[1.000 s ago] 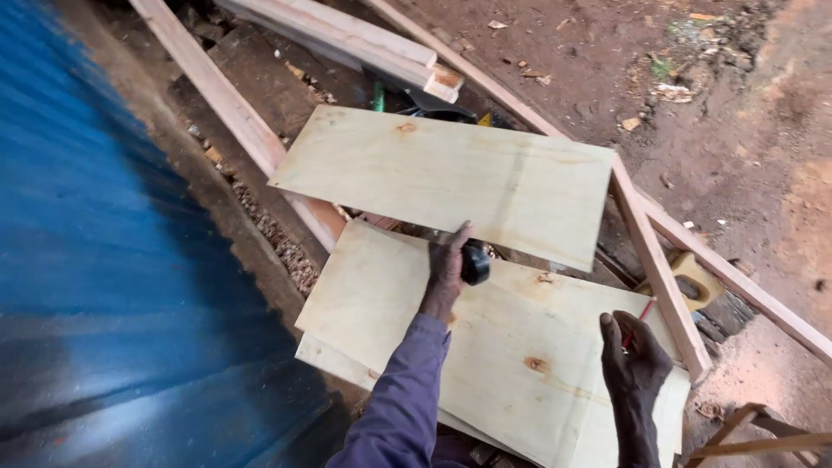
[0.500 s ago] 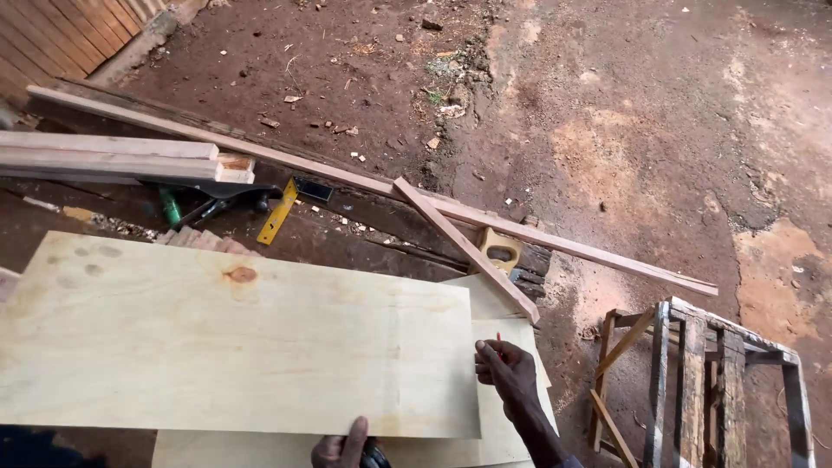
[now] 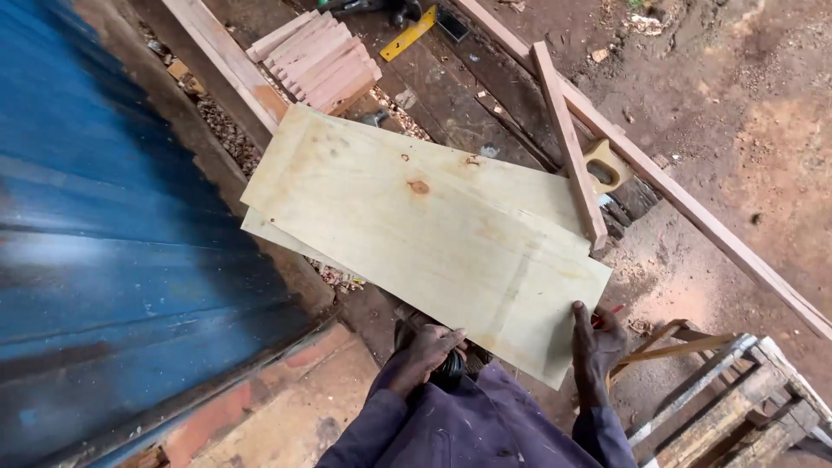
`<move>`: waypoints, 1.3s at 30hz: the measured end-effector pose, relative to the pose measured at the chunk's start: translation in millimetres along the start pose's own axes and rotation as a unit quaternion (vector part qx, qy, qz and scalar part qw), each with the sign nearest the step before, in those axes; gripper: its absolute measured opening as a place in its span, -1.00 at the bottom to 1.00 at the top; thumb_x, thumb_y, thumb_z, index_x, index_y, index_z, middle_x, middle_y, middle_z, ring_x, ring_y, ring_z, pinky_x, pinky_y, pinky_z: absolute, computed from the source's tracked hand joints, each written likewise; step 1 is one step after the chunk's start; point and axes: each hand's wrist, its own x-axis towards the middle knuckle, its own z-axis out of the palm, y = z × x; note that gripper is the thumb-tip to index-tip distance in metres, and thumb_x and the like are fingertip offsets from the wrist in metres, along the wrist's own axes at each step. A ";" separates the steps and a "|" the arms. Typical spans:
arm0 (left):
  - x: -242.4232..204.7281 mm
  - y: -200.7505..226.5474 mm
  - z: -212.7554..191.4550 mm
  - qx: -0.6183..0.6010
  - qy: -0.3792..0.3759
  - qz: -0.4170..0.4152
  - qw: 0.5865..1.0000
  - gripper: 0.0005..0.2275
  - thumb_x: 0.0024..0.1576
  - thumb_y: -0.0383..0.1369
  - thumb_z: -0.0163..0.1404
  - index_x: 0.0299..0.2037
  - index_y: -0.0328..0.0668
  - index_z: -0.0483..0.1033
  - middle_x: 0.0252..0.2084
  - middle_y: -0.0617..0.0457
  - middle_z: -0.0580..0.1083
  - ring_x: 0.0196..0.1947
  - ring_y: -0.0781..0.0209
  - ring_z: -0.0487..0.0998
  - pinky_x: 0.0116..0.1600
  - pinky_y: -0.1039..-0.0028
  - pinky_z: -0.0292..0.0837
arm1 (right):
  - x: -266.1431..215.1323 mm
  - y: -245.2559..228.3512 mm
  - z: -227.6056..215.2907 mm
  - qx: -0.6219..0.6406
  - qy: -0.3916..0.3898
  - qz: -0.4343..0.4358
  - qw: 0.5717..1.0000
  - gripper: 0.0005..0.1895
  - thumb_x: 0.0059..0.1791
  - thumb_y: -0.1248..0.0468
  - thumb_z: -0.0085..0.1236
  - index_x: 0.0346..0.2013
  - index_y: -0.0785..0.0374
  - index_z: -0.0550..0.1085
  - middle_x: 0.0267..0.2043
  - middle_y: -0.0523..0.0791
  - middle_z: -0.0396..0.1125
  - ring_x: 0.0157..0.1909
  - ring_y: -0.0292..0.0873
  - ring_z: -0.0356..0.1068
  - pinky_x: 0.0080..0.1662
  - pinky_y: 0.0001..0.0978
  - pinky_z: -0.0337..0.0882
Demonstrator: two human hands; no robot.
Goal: Measuring and marking dimensions on several plywood boards using a tape measure and pencil in a workshop environment.
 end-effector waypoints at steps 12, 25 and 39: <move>-37.7 61.7 9.5 -0.013 0.124 0.068 0.990 -0.66 -0.09 -0.12 -0.09 -0.33 -0.03 0.72 -0.06 0.12 0.66 0.05 0.26 0.61 0.09 0.49 0.39 | 4.9 -77.7 -43.6 0.157 -0.217 -0.031 0.963 -0.75 0.15 0.27 0.06 0.01 0.43 0.47 -0.32 0.08 0.50 -0.45 -0.09 0.44 -0.33 -0.29 0.50; -104.2 135.8 62.3 -0.091 -0.041 0.401 0.911 -0.75 0.24 -0.35 -0.19 -0.09 -0.31 0.54 -0.34 -0.01 0.50 -0.20 0.05 0.63 0.00 0.23 0.58 | -46.9 -66.0 -13.7 0.209 -0.424 -0.115 0.874 -0.69 -0.04 0.23 -0.21 -0.69 0.16 0.15 -0.65 -0.20 -0.08 -0.58 -0.29 -0.13 -0.50 -0.25 -0.14; -127.3 150.3 47.7 0.136 0.101 0.552 0.816 -0.73 0.32 -0.20 -0.06 -0.26 -0.24 0.54 -0.29 -0.03 0.53 -0.23 0.07 0.56 -0.12 0.31 0.43 | -53.3 -128.7 -46.9 0.213 -0.509 -0.029 0.834 -0.65 -0.03 0.06 0.11 -0.19 0.31 0.51 -0.63 -0.17 0.10 -0.67 -0.27 0.03 -0.64 -0.42 0.02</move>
